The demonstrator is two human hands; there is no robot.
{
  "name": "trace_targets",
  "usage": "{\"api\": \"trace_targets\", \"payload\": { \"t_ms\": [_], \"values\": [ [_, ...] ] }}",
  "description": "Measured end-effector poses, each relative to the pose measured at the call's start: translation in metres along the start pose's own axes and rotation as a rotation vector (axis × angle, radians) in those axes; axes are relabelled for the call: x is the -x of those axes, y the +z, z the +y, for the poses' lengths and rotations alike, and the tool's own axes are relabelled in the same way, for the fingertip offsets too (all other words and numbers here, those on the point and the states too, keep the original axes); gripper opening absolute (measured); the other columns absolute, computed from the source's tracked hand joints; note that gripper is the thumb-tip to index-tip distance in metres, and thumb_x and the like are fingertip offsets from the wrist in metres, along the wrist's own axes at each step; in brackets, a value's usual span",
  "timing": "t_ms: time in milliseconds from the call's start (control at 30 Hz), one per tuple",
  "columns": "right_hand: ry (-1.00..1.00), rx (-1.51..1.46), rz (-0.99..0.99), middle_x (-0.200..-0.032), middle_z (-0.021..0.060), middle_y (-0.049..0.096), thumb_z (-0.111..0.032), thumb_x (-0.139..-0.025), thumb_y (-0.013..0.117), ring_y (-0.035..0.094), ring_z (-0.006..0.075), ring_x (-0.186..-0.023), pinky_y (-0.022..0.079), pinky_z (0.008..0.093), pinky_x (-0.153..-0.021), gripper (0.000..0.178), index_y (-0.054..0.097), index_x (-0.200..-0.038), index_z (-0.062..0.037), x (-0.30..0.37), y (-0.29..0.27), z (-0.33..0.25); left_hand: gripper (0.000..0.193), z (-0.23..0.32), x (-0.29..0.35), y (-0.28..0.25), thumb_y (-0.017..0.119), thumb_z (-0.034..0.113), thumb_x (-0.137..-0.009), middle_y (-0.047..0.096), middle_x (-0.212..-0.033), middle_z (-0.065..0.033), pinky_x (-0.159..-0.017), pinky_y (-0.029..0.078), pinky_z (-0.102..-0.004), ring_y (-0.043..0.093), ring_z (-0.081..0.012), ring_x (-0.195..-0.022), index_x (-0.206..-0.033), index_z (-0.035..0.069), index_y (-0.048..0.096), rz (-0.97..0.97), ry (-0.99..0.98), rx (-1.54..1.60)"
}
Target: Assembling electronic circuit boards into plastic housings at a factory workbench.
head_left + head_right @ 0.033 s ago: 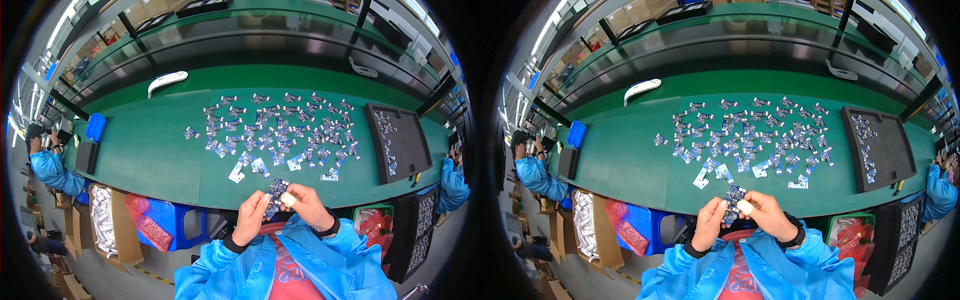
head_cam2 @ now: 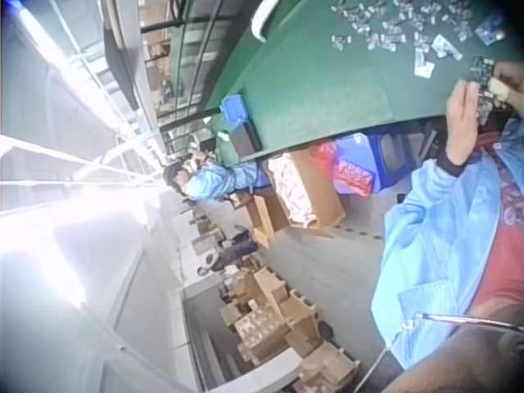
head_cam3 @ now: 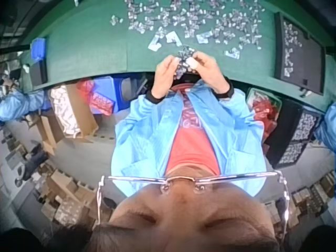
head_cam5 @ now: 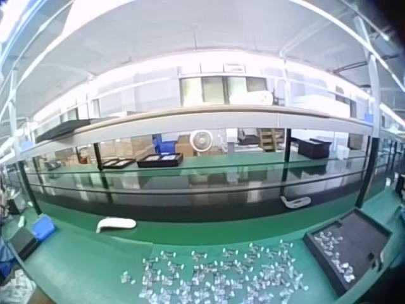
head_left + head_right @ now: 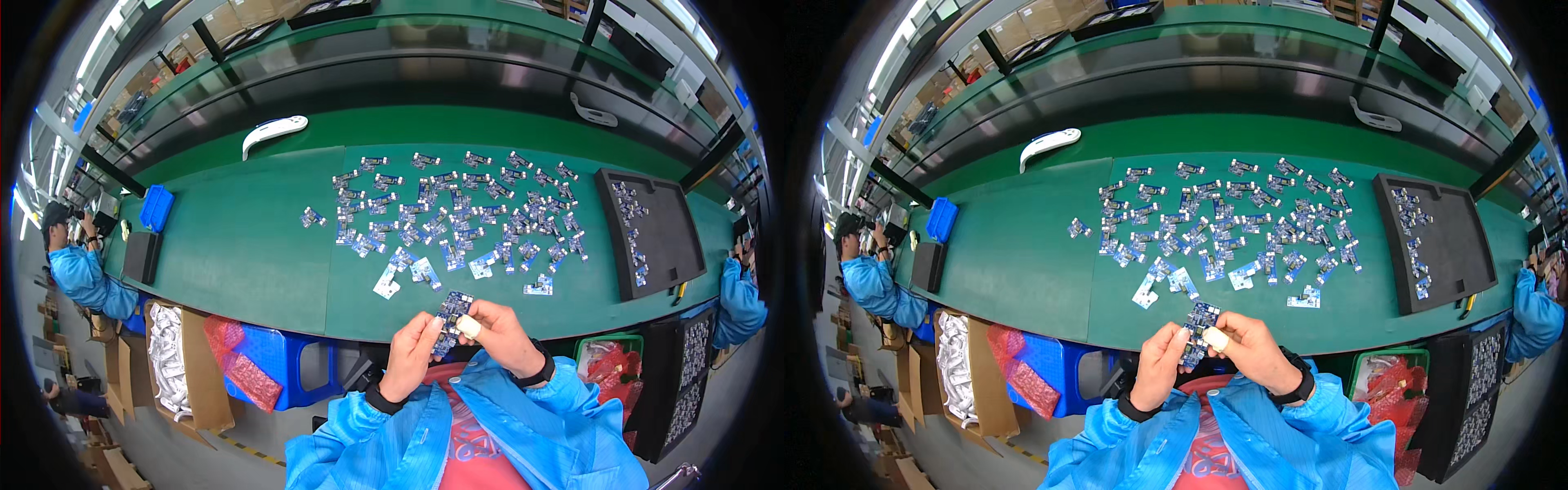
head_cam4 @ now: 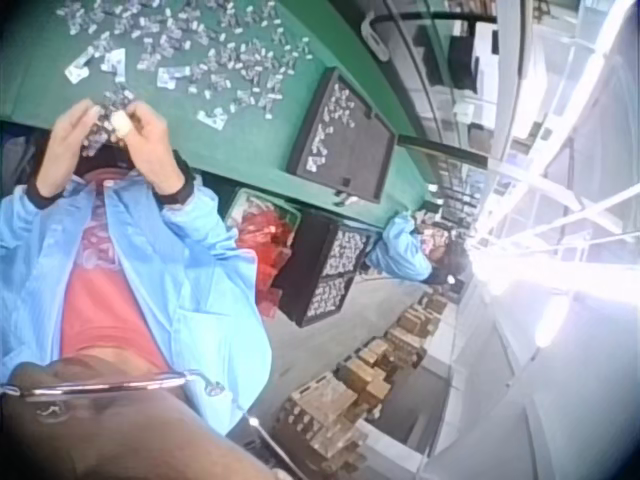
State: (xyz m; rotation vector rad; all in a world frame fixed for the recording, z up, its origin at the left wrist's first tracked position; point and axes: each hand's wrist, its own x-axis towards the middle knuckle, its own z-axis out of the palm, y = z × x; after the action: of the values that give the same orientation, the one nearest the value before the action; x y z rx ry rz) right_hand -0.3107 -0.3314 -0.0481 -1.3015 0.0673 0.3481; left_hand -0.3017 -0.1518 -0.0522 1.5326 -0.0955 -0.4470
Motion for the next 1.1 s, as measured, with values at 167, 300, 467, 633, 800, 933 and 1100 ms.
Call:
{"api": "trace_targets", "payload": {
  "t_ms": [167,300,467,633,800,933,1100],
  "values": [
    [-0.027,-0.051,-0.052,-0.08,0.0012,0.061,-0.01,-0.093,0.059,0.056,0.0063,-0.073,0.047,0.0221,-0.066,0.01,0.059,-0.09,-0.001,-0.007,-0.001,0.004,0.024,0.001,-0.004,0.006,0.045,0.021,-0.101,0.053,-0.069,0.0014,-0.05,0.042,-0.0218,0.049,-0.0043,-0.06,-0.09,0.004,0.057,-0.13,-0.171,0.678],
    [-0.041,0.003,0.036,-0.078,0.0016,0.061,-0.009,-0.093,0.059,0.057,0.0065,-0.071,0.047,0.0221,-0.063,0.009,0.06,-0.091,0.0001,-0.005,0.006,-0.002,0.027,0.003,-0.005,0.001,0.046,0.024,-0.101,0.055,-0.067,0.0026,-0.049,0.037,-0.0185,0.045,-0.0024,-0.054,-0.084,0.005,0.056,0.013,-0.088,0.396],
    [-0.185,0.451,0.197,-0.074,0.0069,0.063,-0.009,-0.092,0.055,0.059,0.0115,-0.066,0.047,0.028,-0.06,0.013,0.06,-0.09,0.0029,-0.021,-0.003,-0.016,0.029,0.006,-0.009,-0.024,0.046,0.024,-0.101,0.054,-0.064,0.0023,-0.048,0.037,-0.0187,0.046,-0.0018,-0.053,-0.084,0.004,0.058,0.157,0.031,0.145],
    [-0.175,0.689,0.083,-0.079,0.0151,0.064,-0.007,-0.088,0.057,0.064,0.0239,-0.068,0.048,0.0354,-0.062,0.017,0.058,-0.101,0.0035,-0.061,0.016,-0.033,0.027,0.003,-0.001,-0.044,0.043,0.025,-0.102,0.055,-0.067,0.0019,-0.046,0.034,-0.0181,0.047,-0.0021,-0.053,-0.088,0.006,0.056,0.163,0.006,0.246],
    [-0.257,0.782,0.004,-0.082,0.0179,0.067,-0.01,-0.088,0.058,0.066,0.0296,-0.071,0.049,0.0386,-0.063,0.023,0.057,-0.106,0.0034,-0.099,0.036,-0.025,0.024,-0.005,0.005,-0.054,0.043,0.023,-0.102,0.056,-0.07,0.0011,-0.046,0.034,-0.0175,0.047,-0.0028,-0.053,-0.087,0.007,0.052,0.171,-0.04,0.416],
    [-0.234,0.696,-0.134,-0.083,0.018,0.067,-0.014,-0.091,0.055,0.066,0.0338,-0.078,0.05,0.0412,-0.067,0.022,0.059,-0.105,0.0026,-0.122,0.059,-0.025,0.024,-0.006,0.005,-0.064,0.044,0.024,-0.102,0.055,-0.07,0.0012,-0.046,0.034,-0.0172,0.046,-0.0029,-0.052,-0.085,0.008,0.052,0.213,-0.038,0.428],
    [-0.385,0.887,-0.196,-0.08,0.0138,0.063,-0.023,-0.095,0.053,0.062,0.0276,-0.072,0.048,0.0371,-0.065,0.024,0.059,-0.096,0.0,-0.096,0.066,-0.033,0.026,0.004,0.005,-0.063,0.046,0.025,-0.101,0.053,-0.068,0.0026,-0.046,0.034,-0.0173,0.044,-0.0022,-0.052,-0.083,0.008,0.052,0.25,0.003,0.407]
  ]
}}
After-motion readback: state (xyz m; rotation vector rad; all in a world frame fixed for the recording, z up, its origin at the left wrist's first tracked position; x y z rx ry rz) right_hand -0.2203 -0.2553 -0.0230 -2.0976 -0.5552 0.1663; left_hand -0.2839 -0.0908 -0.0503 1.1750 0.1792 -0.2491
